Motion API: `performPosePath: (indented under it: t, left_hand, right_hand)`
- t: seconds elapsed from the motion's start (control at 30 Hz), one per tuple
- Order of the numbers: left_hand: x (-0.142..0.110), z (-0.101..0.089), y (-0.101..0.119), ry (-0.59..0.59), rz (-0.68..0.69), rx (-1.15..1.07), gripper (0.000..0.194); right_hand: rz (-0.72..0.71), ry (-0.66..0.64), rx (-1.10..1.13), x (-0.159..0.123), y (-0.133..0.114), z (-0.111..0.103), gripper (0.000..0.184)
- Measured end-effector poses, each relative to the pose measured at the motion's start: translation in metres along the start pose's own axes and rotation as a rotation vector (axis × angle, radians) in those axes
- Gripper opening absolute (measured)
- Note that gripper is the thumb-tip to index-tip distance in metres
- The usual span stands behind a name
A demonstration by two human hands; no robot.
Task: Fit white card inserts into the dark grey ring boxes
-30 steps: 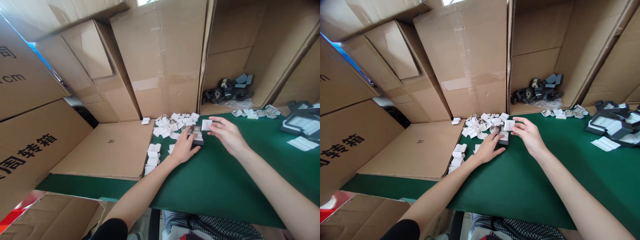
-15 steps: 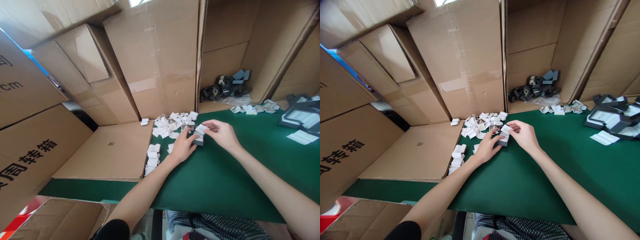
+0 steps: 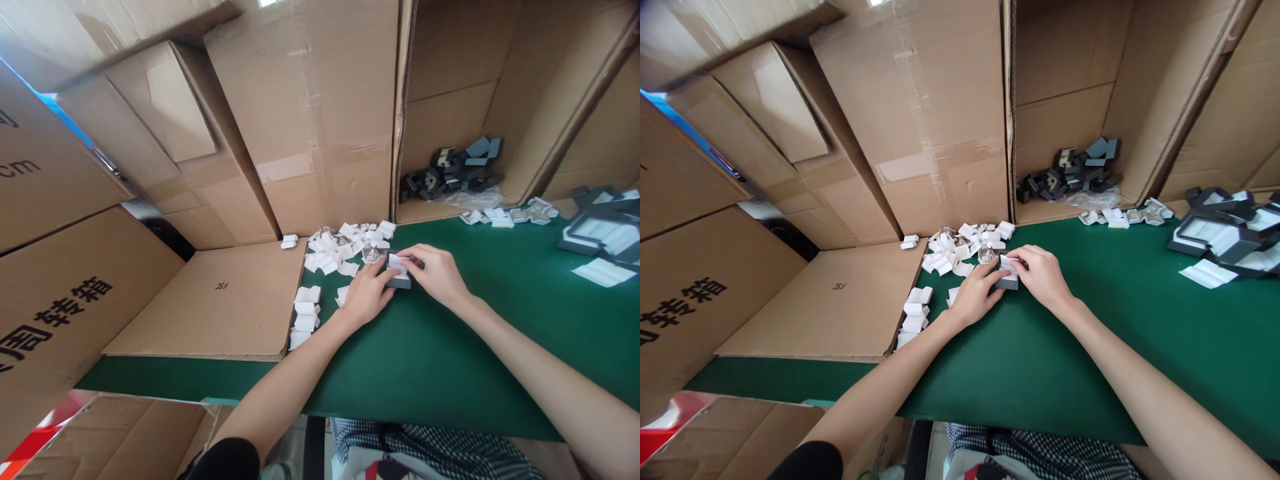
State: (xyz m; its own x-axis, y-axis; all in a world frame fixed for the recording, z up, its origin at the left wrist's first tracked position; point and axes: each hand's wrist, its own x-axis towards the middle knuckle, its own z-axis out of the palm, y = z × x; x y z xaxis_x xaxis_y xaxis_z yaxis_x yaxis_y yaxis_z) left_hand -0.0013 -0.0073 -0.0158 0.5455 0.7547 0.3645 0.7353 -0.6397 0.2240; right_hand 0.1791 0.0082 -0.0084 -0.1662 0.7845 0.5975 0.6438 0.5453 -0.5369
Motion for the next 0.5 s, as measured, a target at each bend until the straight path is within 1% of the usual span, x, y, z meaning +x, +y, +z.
performPosePath:
  t: [0.13, 0.3, 0.4, 0.5]
  left_hand:
    - [0.0, 0.0, 0.0, -0.005, 0.005, -0.002, 0.037]
    - [0.001, 0.0, 0.002, -0.005, 0.008, -0.008, 0.034]
    - [0.001, 0.0, 0.002, -0.017, 0.004, 0.008, 0.034]
    - [0.001, 0.001, 0.002, -0.012, -0.002, 0.013, 0.033]
  right_hand:
    - [-0.027, -0.011, 0.026, 0.001, 0.002, 0.002, 0.019]
    - [-0.114, -0.005, 0.04, 0.003, 0.01, 0.006, 0.022]
    - [-0.115, 0.064, -0.029, 0.003, 0.015, 0.01, 0.021]
    - [-0.09, 0.058, -0.066, 0.002, 0.018, 0.012, 0.019]
